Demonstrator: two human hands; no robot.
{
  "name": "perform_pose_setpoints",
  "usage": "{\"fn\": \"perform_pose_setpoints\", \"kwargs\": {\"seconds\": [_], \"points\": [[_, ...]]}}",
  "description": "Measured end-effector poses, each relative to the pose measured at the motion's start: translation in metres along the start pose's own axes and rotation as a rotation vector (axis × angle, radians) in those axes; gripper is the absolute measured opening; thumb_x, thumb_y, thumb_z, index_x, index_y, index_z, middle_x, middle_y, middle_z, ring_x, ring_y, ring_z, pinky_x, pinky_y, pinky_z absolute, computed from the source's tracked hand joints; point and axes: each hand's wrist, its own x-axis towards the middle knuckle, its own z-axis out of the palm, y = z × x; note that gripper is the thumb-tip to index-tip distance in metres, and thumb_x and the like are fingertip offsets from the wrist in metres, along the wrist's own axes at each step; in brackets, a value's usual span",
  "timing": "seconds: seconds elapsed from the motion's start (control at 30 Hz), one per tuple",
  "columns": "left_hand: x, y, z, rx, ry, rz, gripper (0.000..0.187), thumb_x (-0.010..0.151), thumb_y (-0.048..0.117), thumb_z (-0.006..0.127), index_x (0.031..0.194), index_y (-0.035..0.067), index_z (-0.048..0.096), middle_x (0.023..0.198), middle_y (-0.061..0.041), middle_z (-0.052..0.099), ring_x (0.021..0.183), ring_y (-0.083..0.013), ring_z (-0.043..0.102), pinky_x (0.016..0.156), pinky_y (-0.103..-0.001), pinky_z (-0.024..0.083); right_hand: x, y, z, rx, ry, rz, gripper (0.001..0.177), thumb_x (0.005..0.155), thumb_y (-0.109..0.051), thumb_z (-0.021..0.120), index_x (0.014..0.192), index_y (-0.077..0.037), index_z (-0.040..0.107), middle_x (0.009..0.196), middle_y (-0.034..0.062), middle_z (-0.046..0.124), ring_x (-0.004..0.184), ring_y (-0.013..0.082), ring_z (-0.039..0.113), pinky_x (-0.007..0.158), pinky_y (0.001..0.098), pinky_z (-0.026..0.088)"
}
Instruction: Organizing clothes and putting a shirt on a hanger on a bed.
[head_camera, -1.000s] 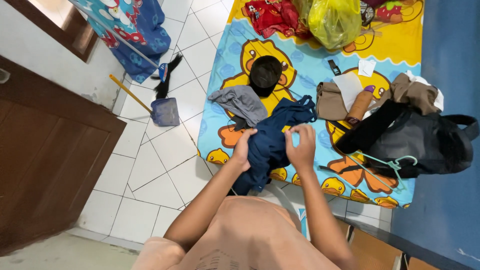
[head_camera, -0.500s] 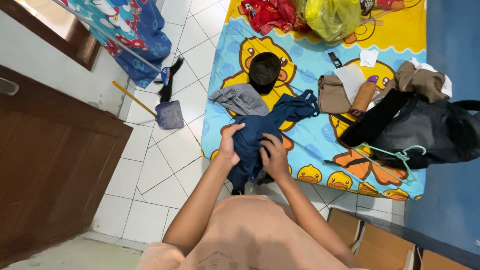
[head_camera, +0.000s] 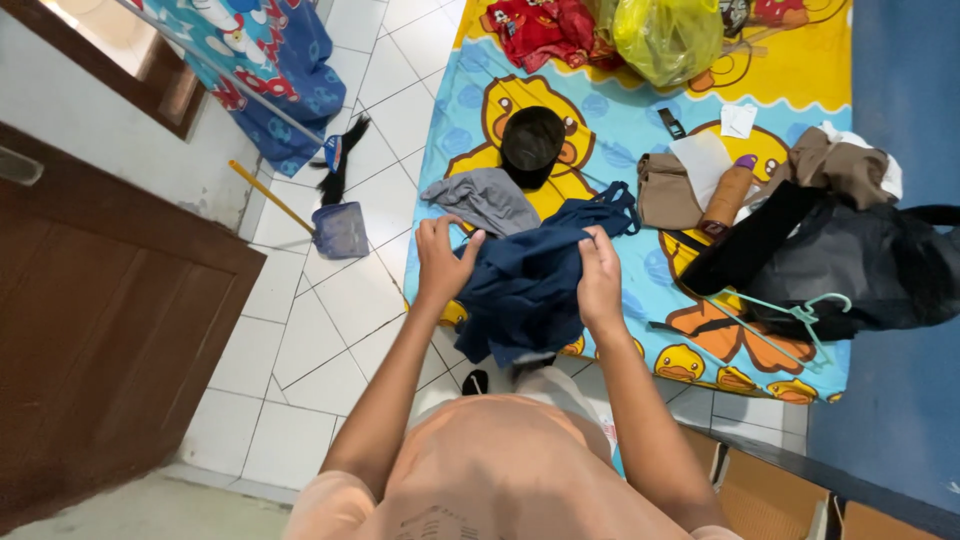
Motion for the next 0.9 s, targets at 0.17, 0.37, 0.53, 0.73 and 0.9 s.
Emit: {"fn": "perform_pose_setpoints", "kwargs": {"seconds": [0.17,0.37,0.53,0.73,0.9], "points": [[-0.027,0.066,-0.028,-0.305,0.031,-0.066,0.036,0.098,0.037,0.073,0.114,0.007,0.061,0.115,-0.012,0.059,0.112,-0.034,0.058,0.092,-0.039,0.056,0.009,-0.012,-0.01,0.083,0.062,0.073,0.015,0.108,-0.013,0.047,0.1,-0.006,0.058,0.089,-0.0054,0.053,0.085,0.004,0.046,0.079,0.0206,0.042],[-0.021,0.115,-0.021,-0.279,-0.057,0.061,0.056,0.08,0.032,0.085,0.122,0.002,0.063,0.12,-0.017,0.063,0.113,-0.0383,0.059,0.095,-0.044,0.048,0.012,0.003,-0.038,-0.024,-0.067,0.128,0.013,0.104,-0.01,0.055,0.093,-0.006,0.06,0.08,-0.0079,0.05,0.073,0.0018,0.042,0.064,0.0204,0.036],[-0.031,0.052,0.062,-0.321,-0.444,-0.263,0.046,0.082,0.023,0.082,0.121,0.004,0.066,0.1,-0.014,0.07,0.101,-0.0348,0.067,0.084,-0.039,0.052,0.032,0.015,-0.063,-0.002,-0.116,0.096,0.012,0.102,-0.009,0.058,0.091,-0.005,0.061,0.083,-0.0099,0.051,0.076,0.0,0.044,0.066,0.0191,0.036],[-0.022,0.047,0.061,-0.762,-0.973,-0.357,0.036,0.09,0.017,0.075,0.12,-0.002,0.071,0.102,-0.004,0.076,0.092,-0.0113,0.066,0.087,-0.03,0.054,0.073,0.057,-0.103,0.048,0.115,0.244,0.017,0.104,-0.013,0.062,0.09,-0.003,0.062,0.077,-0.0067,0.052,0.069,0.0032,0.043,0.061,0.022,0.033],[-0.031,0.067,0.081,-1.161,-0.698,-0.708,0.048,0.091,0.013,0.07,0.135,-0.003,0.059,0.122,-0.008,0.07,0.109,-0.0164,0.065,0.098,-0.03,0.052,0.075,0.021,-0.079,-0.772,0.113,-0.272,0.031,0.077,-0.014,0.083,0.097,0.001,0.063,0.093,0.0133,0.063,0.086,0.0233,0.062,0.078,0.0329,0.047]]}}
